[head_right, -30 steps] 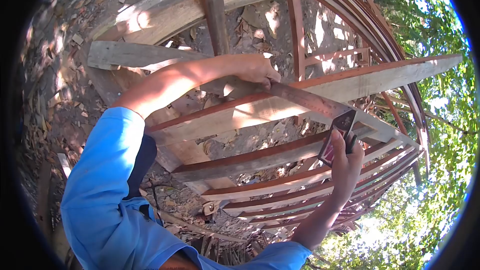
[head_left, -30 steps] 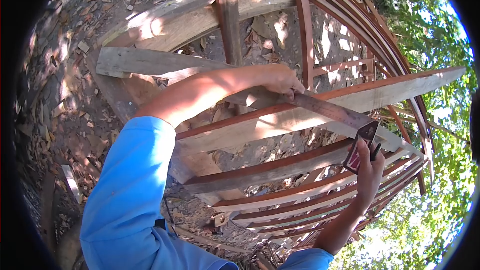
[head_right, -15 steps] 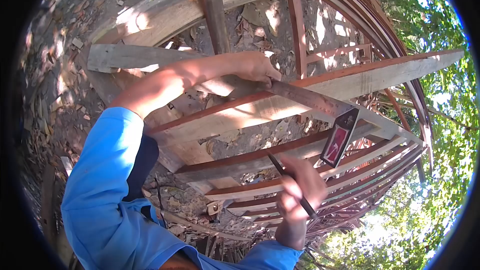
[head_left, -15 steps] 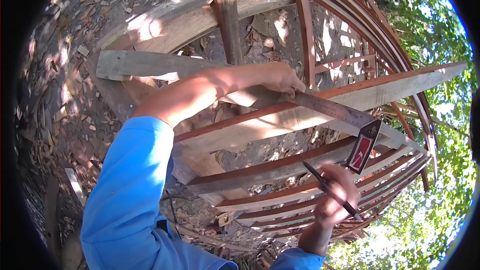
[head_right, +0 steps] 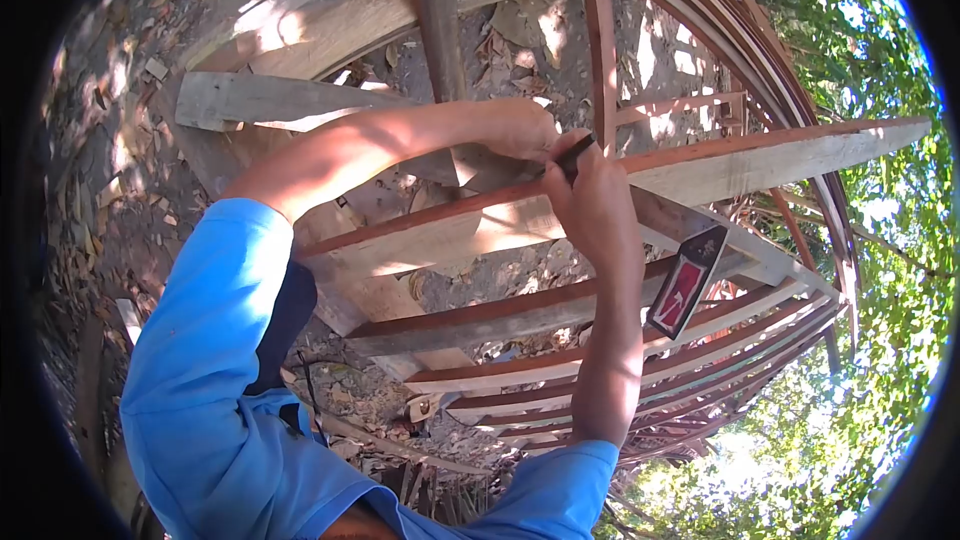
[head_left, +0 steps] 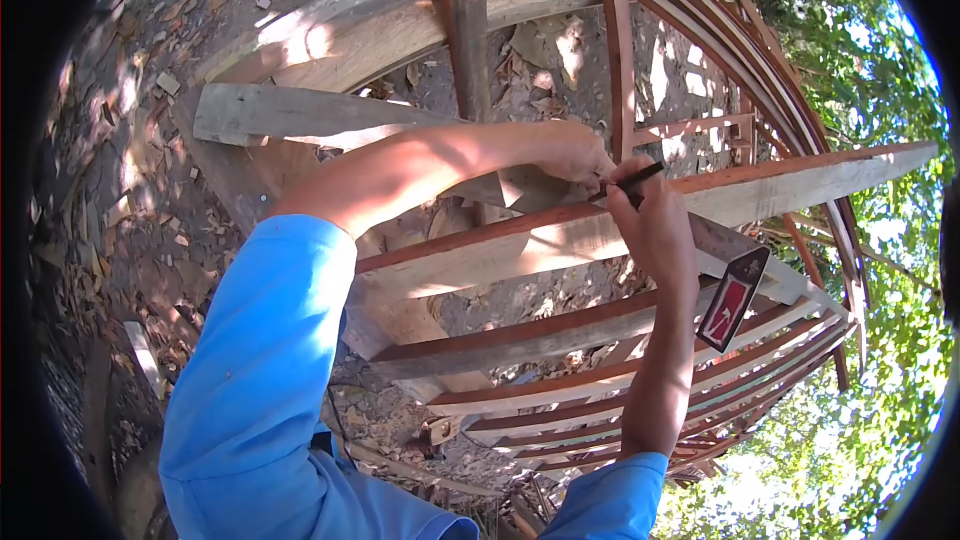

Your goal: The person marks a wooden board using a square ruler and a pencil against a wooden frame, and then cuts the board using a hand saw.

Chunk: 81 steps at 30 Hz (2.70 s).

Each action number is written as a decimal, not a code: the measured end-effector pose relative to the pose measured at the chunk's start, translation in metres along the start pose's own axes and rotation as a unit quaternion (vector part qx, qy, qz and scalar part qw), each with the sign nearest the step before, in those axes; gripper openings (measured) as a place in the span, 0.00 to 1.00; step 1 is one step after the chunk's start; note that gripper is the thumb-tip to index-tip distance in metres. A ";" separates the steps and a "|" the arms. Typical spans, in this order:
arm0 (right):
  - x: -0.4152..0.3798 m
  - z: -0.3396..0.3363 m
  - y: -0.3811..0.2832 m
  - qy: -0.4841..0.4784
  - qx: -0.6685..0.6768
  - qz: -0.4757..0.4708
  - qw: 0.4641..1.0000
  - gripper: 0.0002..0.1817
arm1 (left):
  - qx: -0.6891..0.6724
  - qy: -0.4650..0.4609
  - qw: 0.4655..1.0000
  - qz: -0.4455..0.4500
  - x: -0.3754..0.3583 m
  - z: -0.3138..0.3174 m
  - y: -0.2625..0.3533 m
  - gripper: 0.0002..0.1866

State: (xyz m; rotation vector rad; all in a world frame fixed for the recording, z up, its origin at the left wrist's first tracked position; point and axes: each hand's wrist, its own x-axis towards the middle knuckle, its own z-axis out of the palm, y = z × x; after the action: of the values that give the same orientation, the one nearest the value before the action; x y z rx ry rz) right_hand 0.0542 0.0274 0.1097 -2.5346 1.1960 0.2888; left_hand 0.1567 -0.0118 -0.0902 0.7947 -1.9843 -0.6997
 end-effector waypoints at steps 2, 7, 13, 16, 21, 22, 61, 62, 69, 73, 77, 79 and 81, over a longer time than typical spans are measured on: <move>0.006 -0.001 0.001 -0.022 -0.020 0.010 1.000 0.09 | -0.007 -0.003 1.000 -0.006 0.000 -0.001 0.000 0.10; 0.014 0.004 0.010 -0.098 -0.122 -0.007 0.988 0.10 | -0.003 -0.020 0.999 -0.030 0.002 -0.001 0.000 0.11; 0.022 0.014 0.015 -0.113 -0.180 -0.011 0.977 0.12 | -0.013 -0.004 1.000 -0.006 0.001 0.005 -0.007 0.10; 0.024 0.017 0.016 -0.115 -0.186 -0.020 0.976 0.11 | -0.010 -0.008 1.000 -0.023 0.001 0.006 -0.007 0.11; 0.024 0.022 0.019 -0.113 -0.179 -0.024 0.977 0.10 | -0.010 -0.008 1.000 -0.019 0.000 0.004 -0.005 0.11; 0.025 0.024 0.020 -0.113 -0.184 -0.028 0.976 0.10 | -0.008 -0.001 1.000 -0.020 0.000 0.005 -0.006 0.11; -0.195 -0.131 -0.127 0.336 0.037 -0.354 0.872 0.33 | -0.167 0.111 0.858 -0.473 -0.349 -0.059 0.213 0.17; -0.202 -0.132 -0.130 0.322 0.067 -0.332 0.884 0.31 | -0.182 0.120 0.834 -0.507 -0.374 -0.061 0.240 0.17; -0.258 -0.184 -0.175 0.127 0.169 -0.293 0.932 0.23 | -0.228 0.053 0.705 -0.669 -0.510 -0.074 0.333 0.19; -0.245 -0.133 -0.150 0.278 0.385 -0.406 0.780 0.21 | -0.192 0.097 0.737 -0.640 -0.569 -0.015 0.297 0.19; -0.178 -0.006 -0.095 0.565 0.197 -0.084 0.797 0.20 | -0.249 0.092 0.715 -0.647 -0.540 0.004 0.242 0.16; -0.141 0.102 -0.049 0.560 0.277 0.133 0.769 0.20 | -0.290 0.154 0.712 -0.621 -0.545 0.034 0.205 0.16; -0.118 0.219 -0.011 0.514 0.312 0.315 0.734 0.26 | -0.291 0.184 0.710 -0.614 -0.547 0.050 0.168 0.16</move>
State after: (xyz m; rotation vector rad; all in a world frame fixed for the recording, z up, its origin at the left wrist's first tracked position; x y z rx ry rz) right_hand -0.0212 0.1996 -0.0536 -1.5007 2.0175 -1.3290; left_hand 0.3008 0.5146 -0.2708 1.6419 -0.5325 -1.6330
